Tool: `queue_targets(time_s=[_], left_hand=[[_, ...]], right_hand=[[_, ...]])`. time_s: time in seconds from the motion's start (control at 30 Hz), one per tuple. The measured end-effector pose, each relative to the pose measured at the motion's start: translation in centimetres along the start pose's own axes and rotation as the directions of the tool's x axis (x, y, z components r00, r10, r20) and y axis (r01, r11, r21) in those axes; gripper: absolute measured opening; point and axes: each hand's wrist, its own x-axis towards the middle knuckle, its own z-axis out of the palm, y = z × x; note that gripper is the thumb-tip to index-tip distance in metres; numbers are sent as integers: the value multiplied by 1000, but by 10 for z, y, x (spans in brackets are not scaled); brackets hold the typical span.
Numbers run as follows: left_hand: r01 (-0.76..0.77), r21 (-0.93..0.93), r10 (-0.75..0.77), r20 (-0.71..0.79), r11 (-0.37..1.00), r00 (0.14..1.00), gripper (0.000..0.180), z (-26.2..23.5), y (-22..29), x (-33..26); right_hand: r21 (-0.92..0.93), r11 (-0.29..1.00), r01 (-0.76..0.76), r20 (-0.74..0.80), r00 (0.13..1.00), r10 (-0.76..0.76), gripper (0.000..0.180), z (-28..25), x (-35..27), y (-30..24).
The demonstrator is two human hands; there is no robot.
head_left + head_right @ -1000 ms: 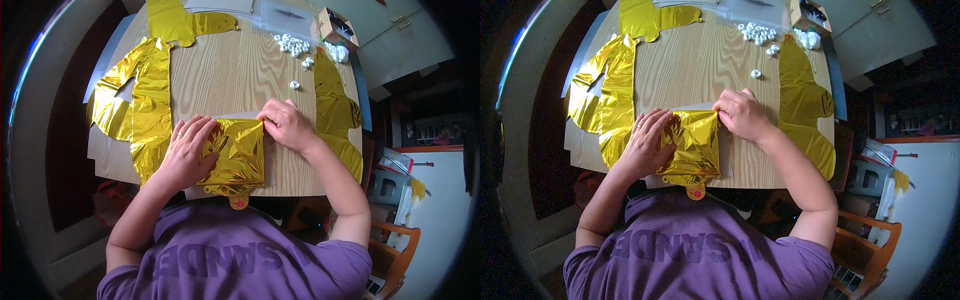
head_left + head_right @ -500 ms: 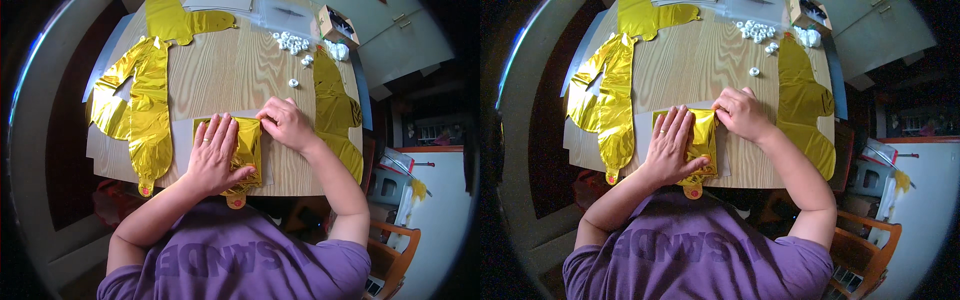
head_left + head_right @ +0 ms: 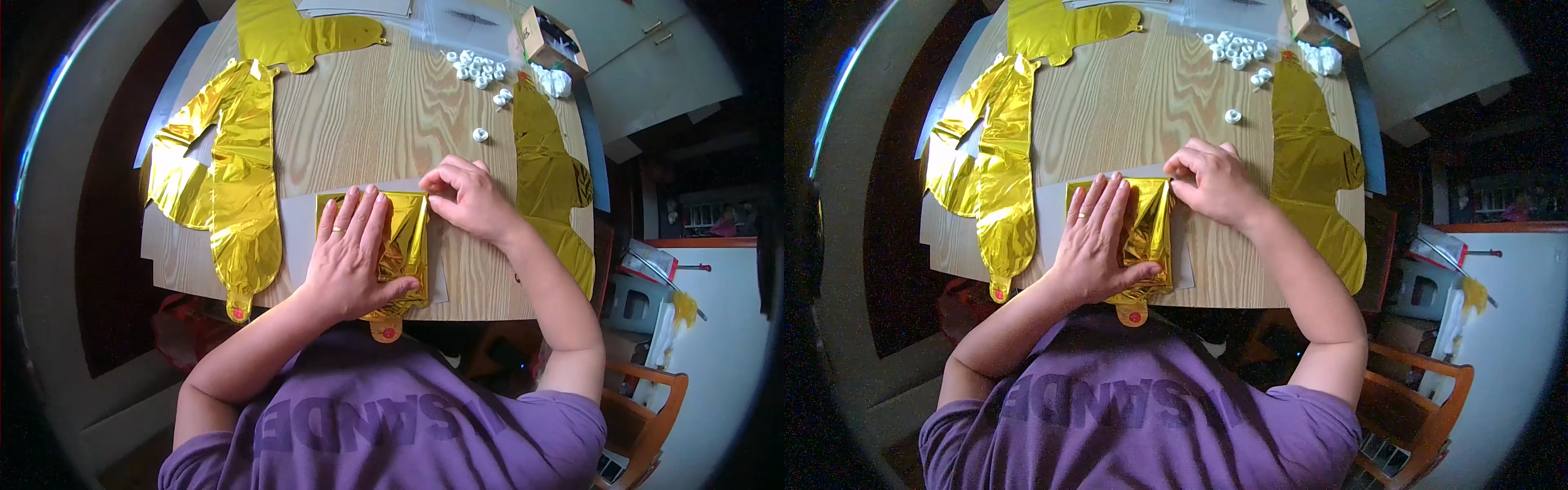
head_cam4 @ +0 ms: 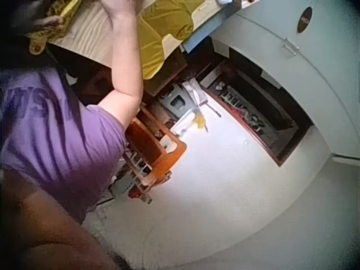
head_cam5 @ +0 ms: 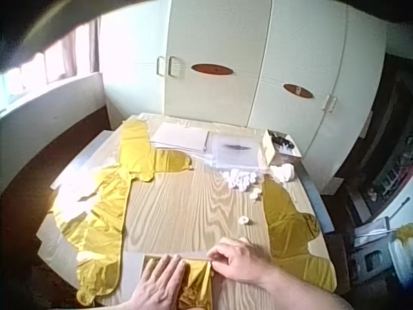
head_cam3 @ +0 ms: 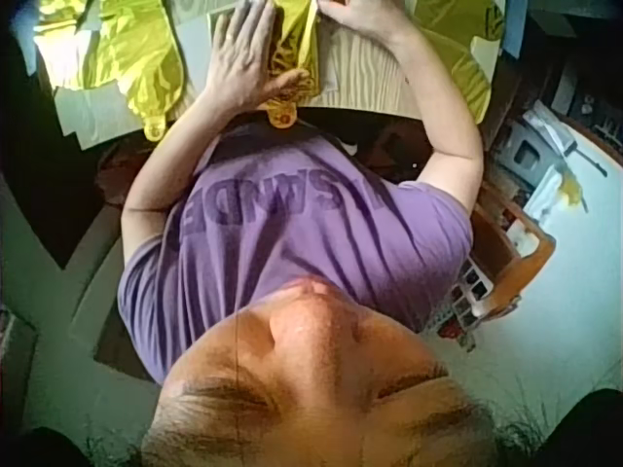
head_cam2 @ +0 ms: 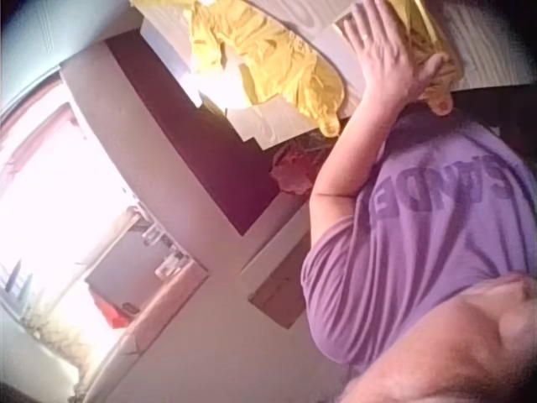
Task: The recorder is folding gold foil letter-shaped balloons and placing them into cardboard sleeves at a table.
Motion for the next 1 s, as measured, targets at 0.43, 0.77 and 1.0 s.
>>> queue_targets(time_s=[0.43,0.77,1.0], left_hand=[[-15,-103,12,-26,995,1000,107,-3,-4,-1],[-3,-116,3,-7,993,1000,104,-5,-3,-1],[2,-103,0,25,995,1000,105,-7,-2,0]], right_hand=[[-97,995,30,-62,997,-36,10,18,2,0],[-50,980,190,19,982,-190,10,2,6,7],[-91,980,175,-23,984,-178,9,18,11,7]])
